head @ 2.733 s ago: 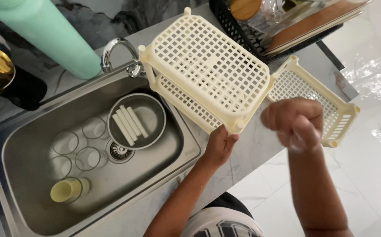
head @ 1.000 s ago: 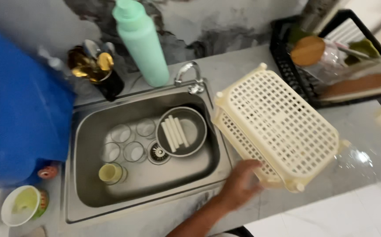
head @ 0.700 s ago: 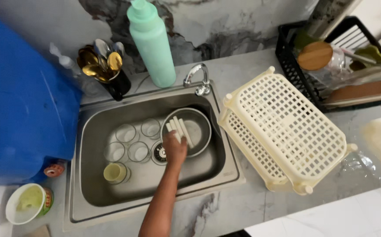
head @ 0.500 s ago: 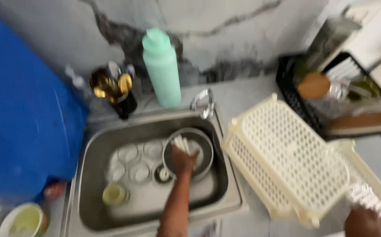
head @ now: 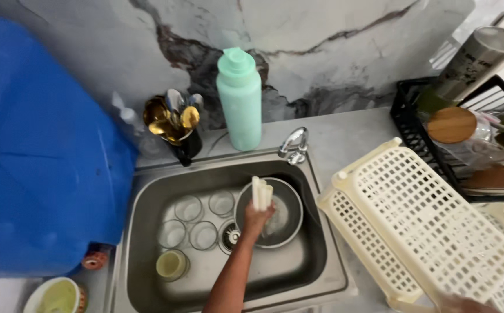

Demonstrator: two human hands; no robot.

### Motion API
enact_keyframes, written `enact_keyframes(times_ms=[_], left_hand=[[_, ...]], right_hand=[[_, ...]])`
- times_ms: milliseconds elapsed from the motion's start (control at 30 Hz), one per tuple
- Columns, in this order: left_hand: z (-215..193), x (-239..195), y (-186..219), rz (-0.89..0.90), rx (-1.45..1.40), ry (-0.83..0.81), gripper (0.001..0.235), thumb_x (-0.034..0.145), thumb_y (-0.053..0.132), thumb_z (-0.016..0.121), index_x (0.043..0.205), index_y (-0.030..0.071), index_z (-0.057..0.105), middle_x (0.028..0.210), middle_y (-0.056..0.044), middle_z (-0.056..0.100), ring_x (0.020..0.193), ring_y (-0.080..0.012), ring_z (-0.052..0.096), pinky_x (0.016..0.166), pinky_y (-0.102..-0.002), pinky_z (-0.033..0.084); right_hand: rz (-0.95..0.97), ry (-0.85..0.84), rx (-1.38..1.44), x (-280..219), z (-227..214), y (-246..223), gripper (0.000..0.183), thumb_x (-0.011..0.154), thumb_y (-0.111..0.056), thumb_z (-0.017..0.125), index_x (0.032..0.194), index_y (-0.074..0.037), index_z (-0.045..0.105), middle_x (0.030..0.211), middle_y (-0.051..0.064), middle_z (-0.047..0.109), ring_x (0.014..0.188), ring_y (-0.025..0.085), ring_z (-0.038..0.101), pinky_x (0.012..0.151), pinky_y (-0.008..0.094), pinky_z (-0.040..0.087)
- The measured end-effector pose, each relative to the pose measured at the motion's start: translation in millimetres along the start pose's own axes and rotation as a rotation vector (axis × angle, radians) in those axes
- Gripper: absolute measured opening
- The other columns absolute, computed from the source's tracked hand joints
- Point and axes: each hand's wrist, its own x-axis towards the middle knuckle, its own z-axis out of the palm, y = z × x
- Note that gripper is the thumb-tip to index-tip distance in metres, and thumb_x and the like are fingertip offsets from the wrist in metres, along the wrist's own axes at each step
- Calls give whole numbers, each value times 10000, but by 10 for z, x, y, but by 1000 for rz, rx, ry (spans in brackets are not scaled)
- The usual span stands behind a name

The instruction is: The person assembles a three-tier plastic rack by inserting support rods into the corners of trays and then washes a stainless steel bowl in a sink.

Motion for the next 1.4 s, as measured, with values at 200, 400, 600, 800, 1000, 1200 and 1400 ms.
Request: enact_keyframes(times_ms=[200, 400, 600, 800, 1000, 1200, 1400], left_hand=[[-111, -350, 400, 285, -56, -339, 559, 744, 139, 877, 1271, 96, 696, 1133, -35, 766, 971, -113, 692, 892, -274, 561], [-327, -414, 557, 306, 125, -326, 791, 743, 217, 839, 1444, 92, 495, 1351, -87, 570, 1220, -161, 504, 994, -304, 417], [-501, -411, 460, 36, -247, -319, 391, 835, 105, 804, 1186, 82, 635, 846, -60, 655, 695, -123, 587, 595, -285, 530], [-430, -326, 616, -123, -780, -245, 421, 947, 218, 689, 1325, 63, 590, 1052, -118, 725, 769, -218, 686, 600, -350, 564], [-328, -99, 788, -212, -684, -252, 451, 857, 62, 772, 1289, 93, 647, 1021, -164, 776, 798, -264, 732, 708, -366, 593], [-23, 90, 943, -170, -561, -197, 447, 803, 43, 817, 1237, 96, 719, 1041, -121, 783, 890, -239, 733, 788, -370, 591], [113, 166, 902, -133, -328, -201, 515, 747, 101, 831, 1256, 96, 754, 1045, -65, 788, 933, -172, 715, 850, -305, 556]], right_hand=[[-67, -59, 180, 1281, 1617, 731, 474, 995, -222, 581, 1432, -49, 516, 1524, 192, 469, 1430, 325, 450, 1210, 439, 327], [236, -341, 432, 1655, 2272, 1094, 310, 980, -207, 616, 1278, -133, 656, 1126, 56, 783, 1047, 141, 722, 924, 290, 529], [174, 95, 567, 1945, 2132, 608, 129, 937, -52, 579, 1047, -73, 642, 1127, 136, 731, 1119, 252, 687, 983, 359, 553], [145, 18, 45, 825, 2562, 1088, 340, 832, -65, 703, 1163, -128, 659, 1128, 44, 640, 992, 170, 632, 836, 310, 474], [70, 20, 128, 1188, 2447, 1250, 484, 942, -246, 646, 1367, -70, 496, 1496, 116, 525, 1431, 291, 469, 1198, 468, 310], [0, 42, -95, 2071, 2659, 1819, 637, 1015, -274, 461, 1547, 56, 344, 1662, 284, 222, 1546, 440, 221, 1263, 507, 152], [199, -40, 288, 2048, 2476, 1838, 640, 923, -23, 441, 1561, -75, 420, 1567, 123, 374, 1284, 227, 343, 1065, 345, 221]])
